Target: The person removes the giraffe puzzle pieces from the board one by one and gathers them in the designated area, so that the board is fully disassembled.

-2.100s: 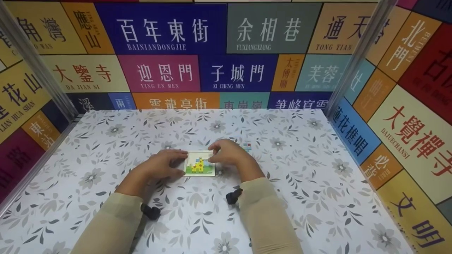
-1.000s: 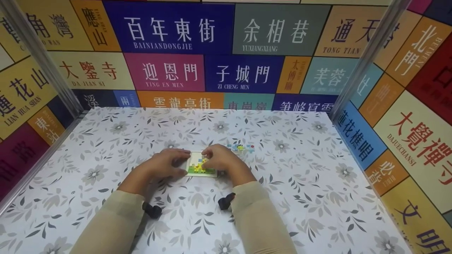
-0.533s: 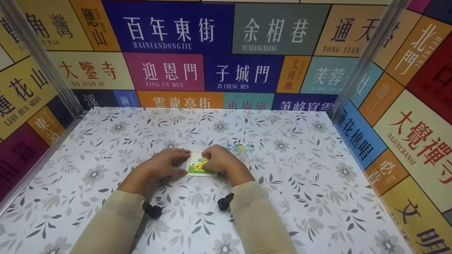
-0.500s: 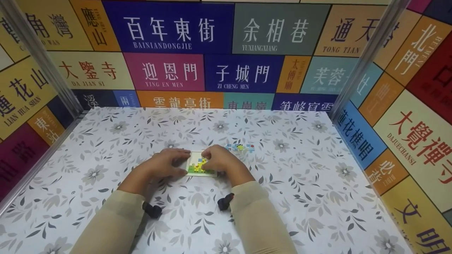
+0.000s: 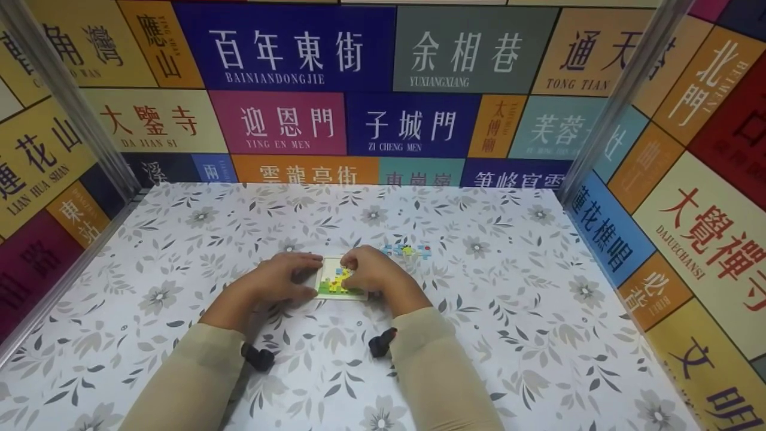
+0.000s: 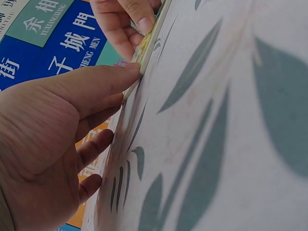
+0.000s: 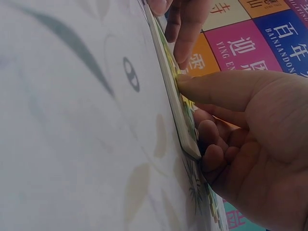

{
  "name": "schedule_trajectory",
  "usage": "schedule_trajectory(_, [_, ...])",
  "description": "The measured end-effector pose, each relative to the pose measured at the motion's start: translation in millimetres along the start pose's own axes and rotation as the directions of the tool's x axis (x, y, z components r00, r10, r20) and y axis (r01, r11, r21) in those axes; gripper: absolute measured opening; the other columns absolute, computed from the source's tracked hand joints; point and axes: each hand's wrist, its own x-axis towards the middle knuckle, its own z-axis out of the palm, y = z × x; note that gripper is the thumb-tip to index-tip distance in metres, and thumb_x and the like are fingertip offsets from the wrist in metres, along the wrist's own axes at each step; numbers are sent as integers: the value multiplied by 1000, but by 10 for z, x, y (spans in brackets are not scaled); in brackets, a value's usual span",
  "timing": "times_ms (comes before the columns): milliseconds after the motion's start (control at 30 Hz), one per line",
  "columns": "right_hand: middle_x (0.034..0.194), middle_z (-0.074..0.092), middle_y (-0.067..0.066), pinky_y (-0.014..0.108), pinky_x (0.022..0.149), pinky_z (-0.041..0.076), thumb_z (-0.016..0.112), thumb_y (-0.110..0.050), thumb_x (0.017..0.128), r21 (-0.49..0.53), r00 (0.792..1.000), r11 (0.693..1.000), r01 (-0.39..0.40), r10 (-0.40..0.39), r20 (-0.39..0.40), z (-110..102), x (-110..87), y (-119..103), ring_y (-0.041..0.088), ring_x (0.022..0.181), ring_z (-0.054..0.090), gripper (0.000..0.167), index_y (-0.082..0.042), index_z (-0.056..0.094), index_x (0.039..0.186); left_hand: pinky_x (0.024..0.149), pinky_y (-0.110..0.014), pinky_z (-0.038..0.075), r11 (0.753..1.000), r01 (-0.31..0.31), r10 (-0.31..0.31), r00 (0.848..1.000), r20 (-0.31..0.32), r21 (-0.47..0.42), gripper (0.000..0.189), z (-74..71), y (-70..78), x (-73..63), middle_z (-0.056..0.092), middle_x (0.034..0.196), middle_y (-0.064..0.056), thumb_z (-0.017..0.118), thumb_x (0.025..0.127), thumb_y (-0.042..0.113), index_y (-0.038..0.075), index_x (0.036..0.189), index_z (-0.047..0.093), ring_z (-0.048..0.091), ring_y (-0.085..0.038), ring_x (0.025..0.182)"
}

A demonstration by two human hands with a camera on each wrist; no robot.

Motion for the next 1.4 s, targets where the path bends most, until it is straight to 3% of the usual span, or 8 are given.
schedule_trajectory(233, [114, 68, 3, 37, 91, 52, 85, -14, 88, 27, 1000, 999, -20, 21, -10, -1, -7, -10, 18, 99, 61, 41, -14, 70, 126, 128, -70, 20, 1000, 10, -10, 1000, 1, -11, 65, -7, 9, 1, 52, 165, 11, 82, 90, 38, 27, 152, 62, 36, -29, 161])
schedule_trajectory(733, [116, 72, 2, 42, 97, 56, 84, -17, 90, -10, 999, 999, -32, 32, -19, -16, -20, -47, 20, 104, 66, 40, -18, 74, 130, 129, -68, 19, 1000, 25, -25, 1000, -2, -16, 66, 3, -14, 18, 52, 165, 12, 83, 90, 39, 28, 152, 62, 35, -28, 161])
schedule_trajectory(933, [124, 74, 3, 46, 103, 56, 82, -21, 93, 6, 1000, 1000, -13, 13, -10, -72, -70, -46, 22, 114, 69, 45, -16, 73, 136, 128, -68, 20, 1000, 18, -18, 1000, -17, -13, 66, 17, -17, 6, 53, 164, 12, 83, 89, 38, 28, 151, 63, 36, -28, 161])
schedule_trajectory(1233, [124, 71, 4, 32, 78, 58, 83, -25, 93, 68, 999, 997, -29, 30, -17, -255, -97, 95, 20, 103, 68, 51, -18, 70, 142, 130, -67, 19, 999, 24, -24, 1000, -12, -23, 66, 25, -26, 10, 52, 164, 14, 83, 89, 38, 28, 151, 63, 35, -27, 162])
schedule_trajectory(1400, [129, 71, 7, 35, 85, 60, 84, -24, 92, 101, 998, 995, -12, 18, -57, -394, -150, 244, 24, 113, 71, 55, -17, 68, 144, 131, -66, 16, 999, 34, -34, 999, -11, -34, 67, 31, -20, 12, 52, 164, 15, 84, 88, 38, 29, 151, 62, 33, -26, 163])
